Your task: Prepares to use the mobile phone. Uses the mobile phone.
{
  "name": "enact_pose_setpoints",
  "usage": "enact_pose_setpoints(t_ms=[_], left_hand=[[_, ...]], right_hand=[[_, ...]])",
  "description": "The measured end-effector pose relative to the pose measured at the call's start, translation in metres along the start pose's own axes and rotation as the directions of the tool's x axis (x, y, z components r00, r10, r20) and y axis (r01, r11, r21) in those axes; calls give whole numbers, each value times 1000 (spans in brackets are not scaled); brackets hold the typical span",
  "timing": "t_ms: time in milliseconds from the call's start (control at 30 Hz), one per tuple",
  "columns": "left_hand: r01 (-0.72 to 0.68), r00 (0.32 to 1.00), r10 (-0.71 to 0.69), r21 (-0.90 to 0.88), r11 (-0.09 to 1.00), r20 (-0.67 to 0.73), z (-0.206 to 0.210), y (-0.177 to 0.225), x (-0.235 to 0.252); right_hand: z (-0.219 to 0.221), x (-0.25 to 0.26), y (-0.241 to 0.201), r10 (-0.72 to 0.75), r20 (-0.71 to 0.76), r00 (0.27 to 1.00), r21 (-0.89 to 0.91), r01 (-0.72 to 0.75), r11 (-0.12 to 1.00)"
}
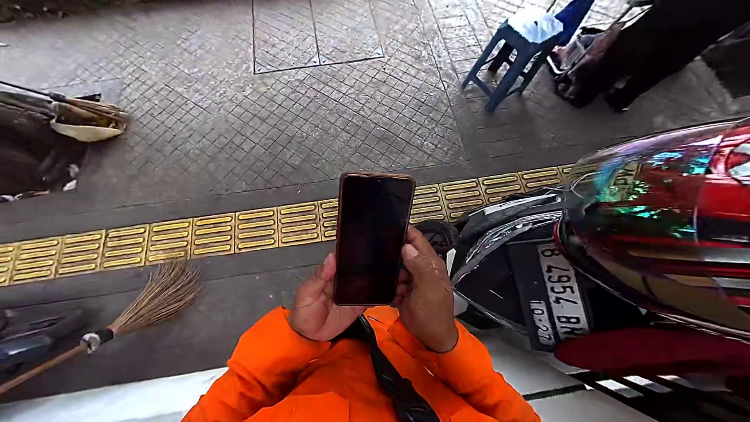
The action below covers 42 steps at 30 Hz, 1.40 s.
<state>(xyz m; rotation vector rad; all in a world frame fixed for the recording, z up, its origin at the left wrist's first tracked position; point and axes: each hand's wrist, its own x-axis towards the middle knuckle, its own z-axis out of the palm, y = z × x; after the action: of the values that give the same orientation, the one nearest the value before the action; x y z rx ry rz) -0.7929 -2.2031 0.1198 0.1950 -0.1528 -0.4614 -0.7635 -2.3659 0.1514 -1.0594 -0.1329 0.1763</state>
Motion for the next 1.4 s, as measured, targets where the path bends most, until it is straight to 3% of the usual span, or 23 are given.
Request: enact_pose_setpoints(t_ms=[100,300,433,600,867,1100,1400], left_hand=[[-90,996,91,39,995,-25,7,-23,-16],[-175,984,176,64,983,-18,14,-16,-53],[-218,975,220,54,974,-20,15,-12,-72],[-240,971,238,55,969,36,16,-3,-81],[-193,978,190,36,980,83,17,-5,-51],[-154,985,146,85,984,97,20,12,-25],[-326,945,314,216,921,85,24,46,-16]], right_hand=[[-10,-11,-1,11,115,993,-18,-9,1000],[17,-26,12,-15,235,972,4,14,1000],[36,-32,13,-32,284,958,-74,55,996],[57,-35,12,-76,263,962,-217,136,967],[44,-21,0,-205,197,959,-255,252,933],[42,0,-12,-238,120,964,-262,262,929],[88,39,-1,-270,67,961,-460,270,846]])
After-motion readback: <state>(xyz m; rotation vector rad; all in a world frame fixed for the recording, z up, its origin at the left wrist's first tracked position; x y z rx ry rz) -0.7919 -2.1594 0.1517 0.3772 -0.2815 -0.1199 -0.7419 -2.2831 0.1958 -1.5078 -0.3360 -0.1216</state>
